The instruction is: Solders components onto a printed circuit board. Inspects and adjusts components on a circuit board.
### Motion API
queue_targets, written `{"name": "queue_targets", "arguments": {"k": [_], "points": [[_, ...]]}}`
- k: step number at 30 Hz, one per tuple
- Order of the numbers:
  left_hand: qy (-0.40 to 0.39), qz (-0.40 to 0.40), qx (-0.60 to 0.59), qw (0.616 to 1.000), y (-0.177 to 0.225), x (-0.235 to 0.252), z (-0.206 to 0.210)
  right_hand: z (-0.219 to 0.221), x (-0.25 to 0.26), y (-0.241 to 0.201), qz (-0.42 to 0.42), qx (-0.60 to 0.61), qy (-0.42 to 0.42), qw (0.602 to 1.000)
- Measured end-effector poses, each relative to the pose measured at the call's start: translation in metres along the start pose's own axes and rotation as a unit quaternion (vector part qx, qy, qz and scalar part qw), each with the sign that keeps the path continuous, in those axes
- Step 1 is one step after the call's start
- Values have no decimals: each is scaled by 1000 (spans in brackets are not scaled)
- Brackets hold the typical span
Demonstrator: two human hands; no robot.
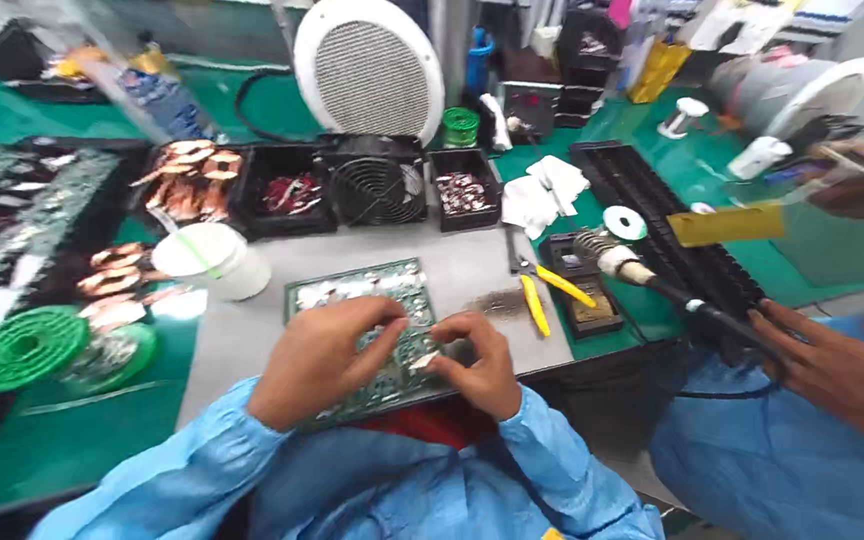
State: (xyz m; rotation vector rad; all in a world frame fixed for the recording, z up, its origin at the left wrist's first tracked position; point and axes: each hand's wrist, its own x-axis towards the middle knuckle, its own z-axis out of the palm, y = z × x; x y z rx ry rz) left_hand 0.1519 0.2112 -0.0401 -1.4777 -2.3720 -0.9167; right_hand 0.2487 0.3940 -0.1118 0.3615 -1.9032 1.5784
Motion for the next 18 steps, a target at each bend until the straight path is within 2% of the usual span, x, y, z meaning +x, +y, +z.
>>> {"name": "queue_targets", "arguments": {"k": [5,10,14,16,18], "points": [[12,-31,-57,998,7,-13,16,-1,-1,7,0,11,-15,1000],[7,-6,-79,997,13,-19,24,-3,-3,12,-15,26,-32,999],[-66,23,-120,990,5,-27,11,-4,-5,12,-33,-19,-67,997],[-96,3,-94,991,-5,-30,-3,-5,-5,12,-28,-28,-64,997],[-70,-41,-3,997,-21,-29,-17,-5,-4,12,-18,-16,-60,998]]}}
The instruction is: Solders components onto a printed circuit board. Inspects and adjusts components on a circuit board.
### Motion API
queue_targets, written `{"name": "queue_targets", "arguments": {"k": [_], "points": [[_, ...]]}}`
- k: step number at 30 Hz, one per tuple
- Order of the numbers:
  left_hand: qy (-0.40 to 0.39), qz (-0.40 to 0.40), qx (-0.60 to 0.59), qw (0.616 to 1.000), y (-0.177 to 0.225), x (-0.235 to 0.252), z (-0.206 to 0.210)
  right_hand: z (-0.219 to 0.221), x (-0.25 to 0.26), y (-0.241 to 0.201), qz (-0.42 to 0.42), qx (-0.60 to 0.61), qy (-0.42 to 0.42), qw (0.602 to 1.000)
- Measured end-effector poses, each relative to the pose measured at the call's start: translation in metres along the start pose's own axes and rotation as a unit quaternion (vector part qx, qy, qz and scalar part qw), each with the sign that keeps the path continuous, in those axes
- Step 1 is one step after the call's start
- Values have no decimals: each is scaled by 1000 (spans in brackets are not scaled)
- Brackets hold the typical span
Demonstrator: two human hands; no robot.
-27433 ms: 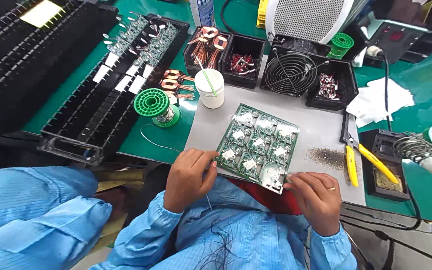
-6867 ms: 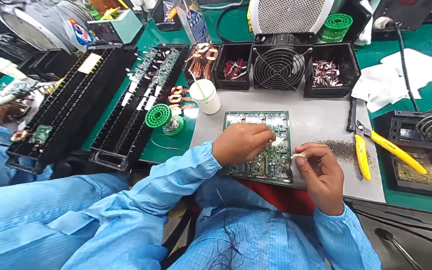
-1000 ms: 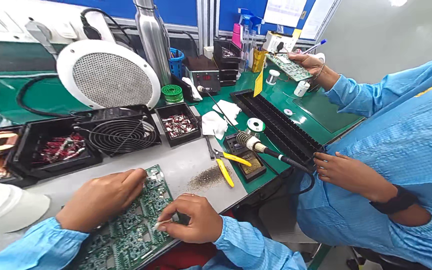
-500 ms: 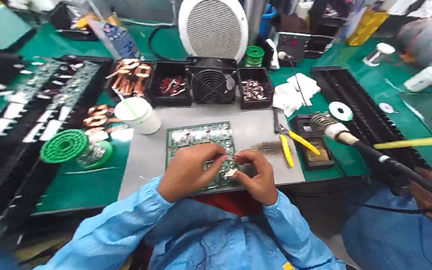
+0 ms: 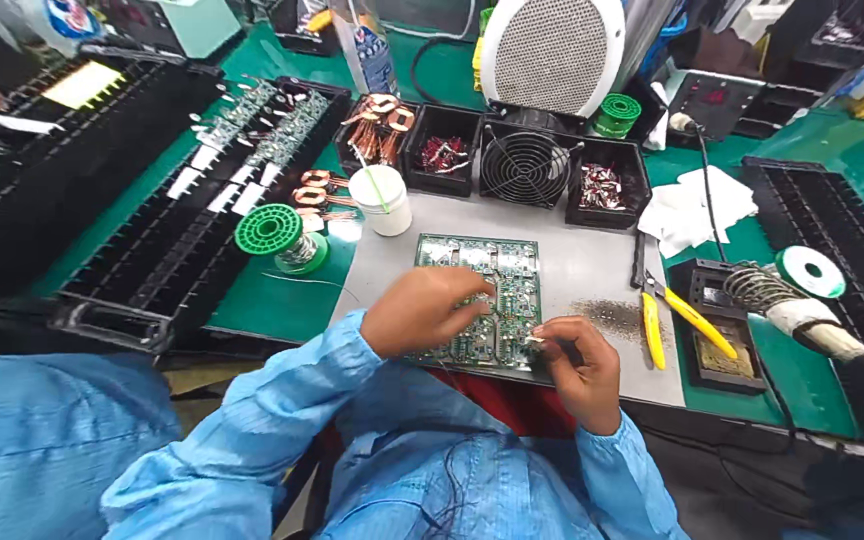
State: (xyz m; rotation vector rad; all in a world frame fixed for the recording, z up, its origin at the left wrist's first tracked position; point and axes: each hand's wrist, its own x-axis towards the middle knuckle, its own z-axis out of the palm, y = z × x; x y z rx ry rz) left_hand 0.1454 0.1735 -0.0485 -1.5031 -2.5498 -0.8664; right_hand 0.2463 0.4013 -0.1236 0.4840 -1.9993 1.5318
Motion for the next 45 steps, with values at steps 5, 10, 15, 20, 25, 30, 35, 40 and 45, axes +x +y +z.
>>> {"name": "queue_targets", "arguments": {"k": [5,10,15,20,25,30,35,40,45], "points": [[-4,-23,140,990,-39,15,-15,1,-1,-1,10,5,-8,1000],[-23,85,180,980,-60,27,-5,0,-2,-2,-1,-12,-41,999],[-28,114,222,968,-58,29,-6,1,0,-4,-22,-25,-48,998],[-21,142,216,966,-56,31,-8,3,4,-10,-50,-35,-24,998],[-1,169,234,957,-57,31,-6,3,7,-13,-59,-25,-27,998],[5,193,242,951,-60,35,-4,2,7,-12,-63,-18,-35,997],[-8,205,237,950,-60,35,-7,2,7,-11,-62,-16,-35,997],[-14,221,237,946,-63,37,-8,2,7,-10,-64,-14,-36,997],[-19,222,231,947,-65,36,-9,2,7,-11,-64,-17,-36,997]]}}
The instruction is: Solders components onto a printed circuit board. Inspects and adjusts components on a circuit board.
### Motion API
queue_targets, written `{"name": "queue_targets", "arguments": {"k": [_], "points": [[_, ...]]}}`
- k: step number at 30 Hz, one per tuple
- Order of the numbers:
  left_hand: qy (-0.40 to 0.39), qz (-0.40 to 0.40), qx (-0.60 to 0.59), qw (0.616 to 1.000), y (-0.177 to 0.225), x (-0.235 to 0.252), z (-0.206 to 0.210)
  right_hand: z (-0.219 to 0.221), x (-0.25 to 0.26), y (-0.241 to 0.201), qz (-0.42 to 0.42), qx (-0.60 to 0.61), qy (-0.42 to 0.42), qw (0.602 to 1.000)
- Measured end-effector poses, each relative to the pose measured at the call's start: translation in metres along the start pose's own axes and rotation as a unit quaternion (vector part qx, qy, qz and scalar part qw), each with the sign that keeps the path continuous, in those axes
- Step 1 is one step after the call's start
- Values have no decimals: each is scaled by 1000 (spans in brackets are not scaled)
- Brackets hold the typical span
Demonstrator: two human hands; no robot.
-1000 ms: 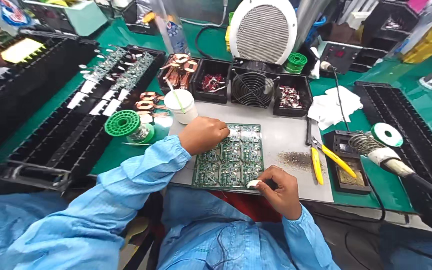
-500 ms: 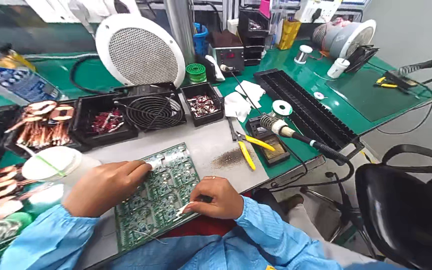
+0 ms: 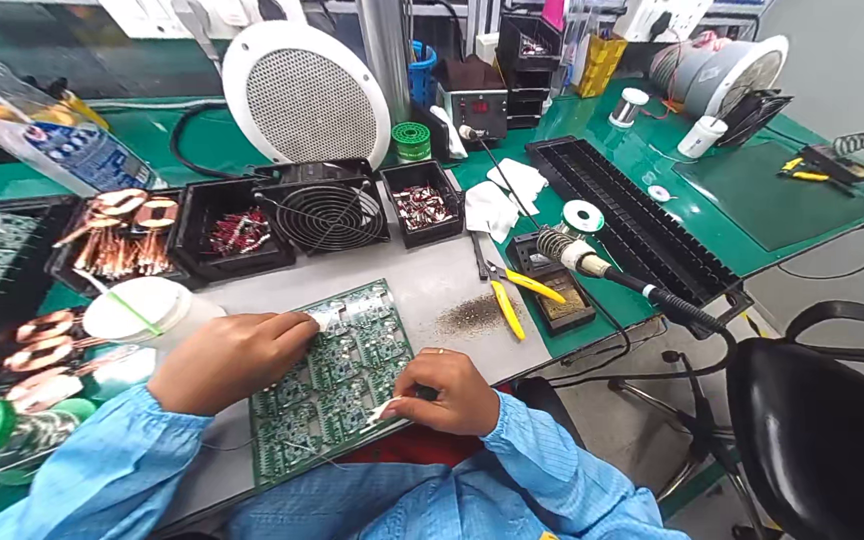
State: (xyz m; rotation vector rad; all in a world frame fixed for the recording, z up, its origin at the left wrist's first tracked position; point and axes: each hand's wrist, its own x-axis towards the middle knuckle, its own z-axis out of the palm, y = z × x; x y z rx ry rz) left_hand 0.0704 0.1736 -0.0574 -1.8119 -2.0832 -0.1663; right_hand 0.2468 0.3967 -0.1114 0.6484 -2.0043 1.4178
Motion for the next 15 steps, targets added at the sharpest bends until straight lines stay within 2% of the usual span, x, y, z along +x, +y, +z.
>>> {"name": "queue_targets", "arguments": {"k": [8,12,15], "points": [[-5,-49,-11,999,5,5,2,1,-3,1,6,-12,0,1000],[8,-119,-71,990,2,7,-2,1,-6,4,13,-30,-13,999],[38,-144,-109,983,8,6,-10,0,-9,7,27,-23,-19,999]]}}
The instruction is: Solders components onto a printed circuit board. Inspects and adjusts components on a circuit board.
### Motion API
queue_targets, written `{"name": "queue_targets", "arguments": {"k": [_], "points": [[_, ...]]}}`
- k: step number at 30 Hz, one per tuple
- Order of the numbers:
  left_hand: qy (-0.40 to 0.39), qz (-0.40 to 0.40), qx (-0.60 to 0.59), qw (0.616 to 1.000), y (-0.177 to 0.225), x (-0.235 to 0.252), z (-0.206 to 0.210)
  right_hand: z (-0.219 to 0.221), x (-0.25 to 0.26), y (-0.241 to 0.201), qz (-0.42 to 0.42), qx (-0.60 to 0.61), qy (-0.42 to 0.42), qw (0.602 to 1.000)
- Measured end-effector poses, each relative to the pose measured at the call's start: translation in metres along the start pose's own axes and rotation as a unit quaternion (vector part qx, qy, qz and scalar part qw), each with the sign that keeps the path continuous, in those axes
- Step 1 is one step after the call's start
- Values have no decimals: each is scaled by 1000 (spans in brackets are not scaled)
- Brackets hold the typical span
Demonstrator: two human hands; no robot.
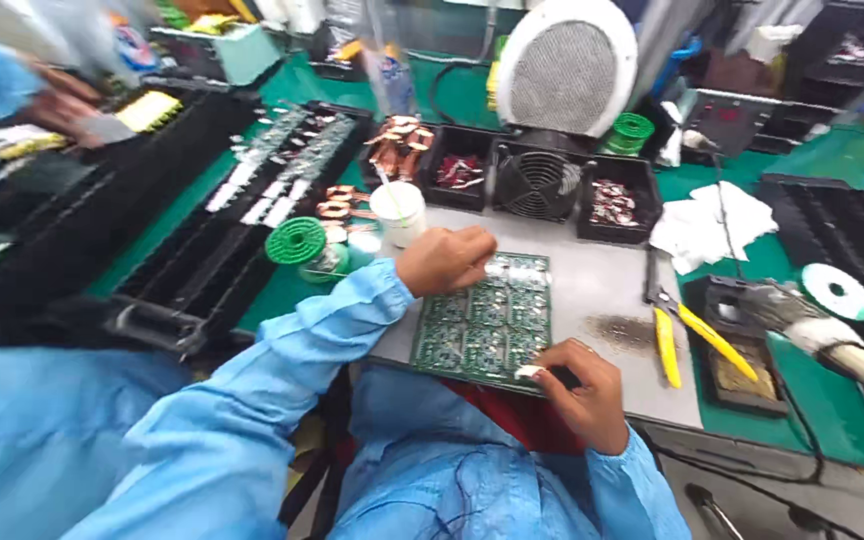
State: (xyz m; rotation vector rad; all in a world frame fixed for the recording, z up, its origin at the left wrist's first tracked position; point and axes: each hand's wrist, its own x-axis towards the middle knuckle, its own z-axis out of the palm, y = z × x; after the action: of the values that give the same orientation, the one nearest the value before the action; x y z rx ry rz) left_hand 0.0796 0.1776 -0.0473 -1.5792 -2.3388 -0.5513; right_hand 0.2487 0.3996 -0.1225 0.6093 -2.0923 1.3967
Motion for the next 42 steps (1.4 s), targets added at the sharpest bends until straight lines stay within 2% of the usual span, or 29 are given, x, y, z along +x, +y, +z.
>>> {"name": "queue_targets", "arguments": {"k": [4,7,13,16,20,24,32,42], "points": [[48,8,-58,997,44,-12,-15,0,-3,2,35,-1,0,999],[57,12,-132,990,79,-29,-9,1,-2,2,21,-17,-15,1000],[71,32,-179,981,100,-44,17,-1,-1,1,-19,-40,-51,998],[33,37,-161,986,89,-46,10,-1,-1,2,-15,-31,-39,999],[-14,-79,42,996,51,-47,-11,-1,-1,2,9,-4,-10,1000],[-14,-133,123,983,17,-48,-13,1,-1,2,13,1,-14,1000],[-54,-72,144,985,-2,-47,-13,-1,-3,0,17,-21,-37,999],[-42,55,172,983,-20,-49,-13,5,-4,0,-21,-79,-38,996]]}}
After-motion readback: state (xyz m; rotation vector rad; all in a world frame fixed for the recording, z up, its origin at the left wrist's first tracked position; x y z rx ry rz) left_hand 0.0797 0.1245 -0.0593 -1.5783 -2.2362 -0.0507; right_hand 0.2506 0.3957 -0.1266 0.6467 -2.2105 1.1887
